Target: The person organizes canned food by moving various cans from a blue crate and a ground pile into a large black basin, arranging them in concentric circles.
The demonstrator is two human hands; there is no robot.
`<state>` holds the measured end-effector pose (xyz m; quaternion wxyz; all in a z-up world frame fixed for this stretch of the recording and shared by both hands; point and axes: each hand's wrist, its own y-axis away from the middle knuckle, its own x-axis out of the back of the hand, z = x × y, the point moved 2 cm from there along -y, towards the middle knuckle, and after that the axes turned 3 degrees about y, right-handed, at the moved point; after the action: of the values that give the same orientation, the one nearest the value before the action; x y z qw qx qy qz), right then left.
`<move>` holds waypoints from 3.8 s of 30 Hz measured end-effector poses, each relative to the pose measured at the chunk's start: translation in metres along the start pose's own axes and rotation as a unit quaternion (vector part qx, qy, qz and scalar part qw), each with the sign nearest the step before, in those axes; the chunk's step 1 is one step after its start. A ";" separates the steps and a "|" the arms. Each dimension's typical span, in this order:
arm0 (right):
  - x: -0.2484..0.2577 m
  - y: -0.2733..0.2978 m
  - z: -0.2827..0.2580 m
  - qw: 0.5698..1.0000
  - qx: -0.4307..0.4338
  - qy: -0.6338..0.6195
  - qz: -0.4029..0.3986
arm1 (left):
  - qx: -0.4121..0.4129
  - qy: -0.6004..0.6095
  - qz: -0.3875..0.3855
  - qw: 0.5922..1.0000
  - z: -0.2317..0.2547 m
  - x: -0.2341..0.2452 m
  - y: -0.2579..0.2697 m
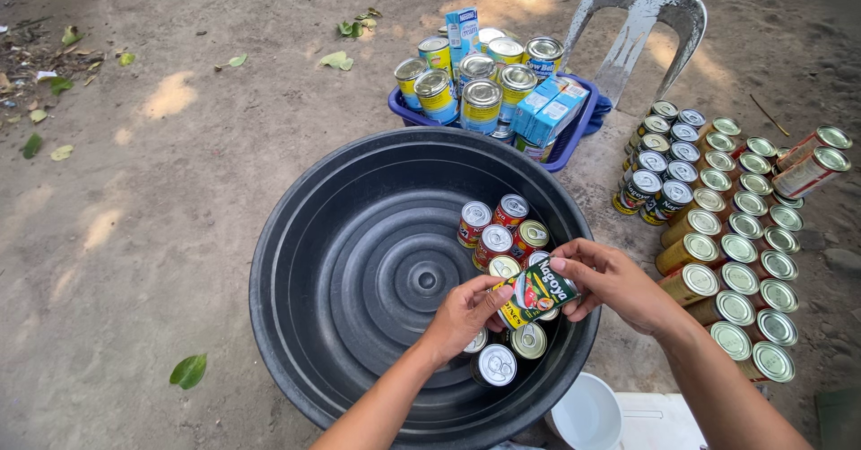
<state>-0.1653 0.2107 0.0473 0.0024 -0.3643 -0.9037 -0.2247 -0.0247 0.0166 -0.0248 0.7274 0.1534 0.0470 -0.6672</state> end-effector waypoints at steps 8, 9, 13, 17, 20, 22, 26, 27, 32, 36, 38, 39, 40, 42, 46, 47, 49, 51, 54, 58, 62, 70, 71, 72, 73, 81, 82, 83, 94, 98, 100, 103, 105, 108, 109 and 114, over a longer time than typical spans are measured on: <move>-0.045 -0.003 -0.014 0.995 0.033 0.077 -0.048 | 0.013 -0.079 -0.072 0.994 0.002 0.039 0.031; -0.055 -0.001 -0.019 0.981 0.099 0.129 -0.103 | -0.001 -0.135 -0.096 0.986 0.006 0.044 0.037; -0.104 0.012 -0.032 0.909 0.220 0.257 -0.243 | -0.008 -0.250 -0.094 0.964 0.012 0.062 0.060; -0.142 0.017 -0.029 0.858 0.215 0.354 -0.303 | 0.001 -0.430 -0.122 0.895 0.008 0.066 0.069; -0.155 0.013 -0.016 0.818 0.233 0.407 -0.333 | 0.046 -0.423 -0.123 0.897 -0.007 0.068 0.068; -0.153 0.010 -0.004 0.772 0.283 0.449 -0.350 | 0.044 -0.410 -0.118 0.903 -0.026 0.073 0.067; -0.152 0.001 0.025 0.714 0.302 0.524 -0.351 | 0.063 -0.351 -0.129 0.925 -0.060 0.085 0.057; -0.157 0.001 0.030 0.704 0.330 0.521 -0.351 | 0.096 -0.351 -0.132 0.922 -0.064 0.088 0.056; -0.169 0.010 0.029 0.689 0.358 0.519 -0.358 | 0.156 -0.405 -0.116 0.893 -0.064 0.089 0.052; -0.152 0.022 0.003 0.771 0.302 0.439 -0.350 | 0.118 -0.416 -0.125 0.893 -0.072 0.094 0.048; -0.126 0.012 -0.004 0.823 0.298 0.362 -0.320 | 0.082 -0.428 -0.091 0.896 -0.064 0.099 0.043; -0.107 0.002 -0.004 0.876 0.297 0.300 -0.234 | 0.055 -0.434 -0.050 0.898 -0.056 0.097 0.041; -0.085 -0.010 0.001 0.916 0.293 0.235 -0.143 | 0.051 -0.435 -0.057 0.897 -0.047 0.091 0.035; -0.032 -0.047 0.015 0.935 0.308 0.176 -0.011 | -0.025 -0.432 0.075 0.898 -0.016 0.087 0.027; 0.094 -0.130 0.067 0.925 0.236 0.222 0.201 | -0.084 -0.383 0.107 0.914 0.021 0.054 0.007; 0.125 -0.148 0.081 0.906 0.208 0.274 0.247 | -0.083 -0.364 0.123 0.920 0.023 0.046 0.004; 0.181 -0.175 0.106 0.843 0.185 0.385 0.328 | -0.084 -0.344 0.139 0.925 0.023 0.038 -0.002; 0.219 -0.191 0.118 0.797 0.194 0.443 0.363 | -0.080 -0.292 0.158 0.940 0.016 0.034 -0.003; 0.246 -0.215 0.129 0.790 0.074 0.469 0.387 | -0.064 -0.274 0.176 0.943 0.006 0.037 0.001; 0.240 -0.227 0.140 0.764 -0.030 0.553 0.331 | -0.036 -0.279 0.203 0.938 0.001 0.048 0.011; 0.223 -0.209 0.126 0.744 0.038 0.542 0.388 | 0.003 -0.282 0.218 0.934 0.005 0.051 0.020; 0.217 -0.151 0.064 0.852 -0.099 0.416 0.303 | -0.022 -0.281 0.202 0.938 0.009 0.044 0.014; 0.215 -0.140 0.053 0.858 -0.114 0.400 0.302 | -0.028 -0.274 0.198 0.941 0.009 0.044 0.014; 0.212 -0.129 0.042 0.857 -0.115 0.400 0.304 | -0.035 -0.268 0.194 0.943 0.009 0.042 0.013; 0.207 -0.119 0.029 0.856 -0.085 0.403 0.312 | -0.036 -0.268 0.192 0.943 0.010 0.041 0.012; 0.086 -0.065 -0.046 0.887 -0.021 0.414 0.204 | -0.167 -0.288 0.119 0.935 0.053 0.009 0.012; 0.058 -0.060 -0.049 0.890 -0.001 0.417 0.183 | -0.195 -0.323 0.112 0.919 0.061 0.006 0.017; 0.029 -0.058 -0.051 0.893 0.020 0.419 0.163 | -0.191 -0.324 0.120 0.919 0.068 0.005 0.022; -0.140 -0.043 -0.023 0.886 0.047 0.461 -0.020 | -0.054 -0.485 0.056 0.871 0.024 0.074 0.062; -0.135 -0.046 -0.018 0.909 0.054 0.412 -0.030 | -0.046 -0.453 0.011 0.890 -0.016 0.091 0.062; -0.130 -0.046 -0.015 0.901 0.054 0.429 -0.029 | -0.059 -0.457 -0.015 0.888 -0.034 0.092 0.056; -0.124 -0.045 -0.011 0.899 0.060 0.433 -0.029 | -0.044 -0.467 -0.042 0.882 -0.051 0.095 0.053; -0.118 -0.043 -0.008 0.905 0.065 0.418 -0.029 | -0.035 -0.468 -0.045 0.882 -0.053 0.095 0.053; -0.105 -0.044 -0.001 0.911 0.046 0.409 -0.030 | -0.005 -0.468 -0.058 0.882 -0.040 0.089 0.058; -0.093 -0.046 0.002 0.919 0.046 0.392 -0.005 | 0.011 -0.465 -0.066 0.883 -0.031 0.083 0.057; 0.008 -0.081 0.036 0.939 0.179 0.239 0.171 | 0.037 -0.566 -0.031 0.823 0.041 0.045 0.063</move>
<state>-0.2186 0.1794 -0.0160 0.3218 -0.4429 -0.8258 -0.1355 0.0369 -0.0342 0.0114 0.5986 -0.2264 -0.3927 -0.6605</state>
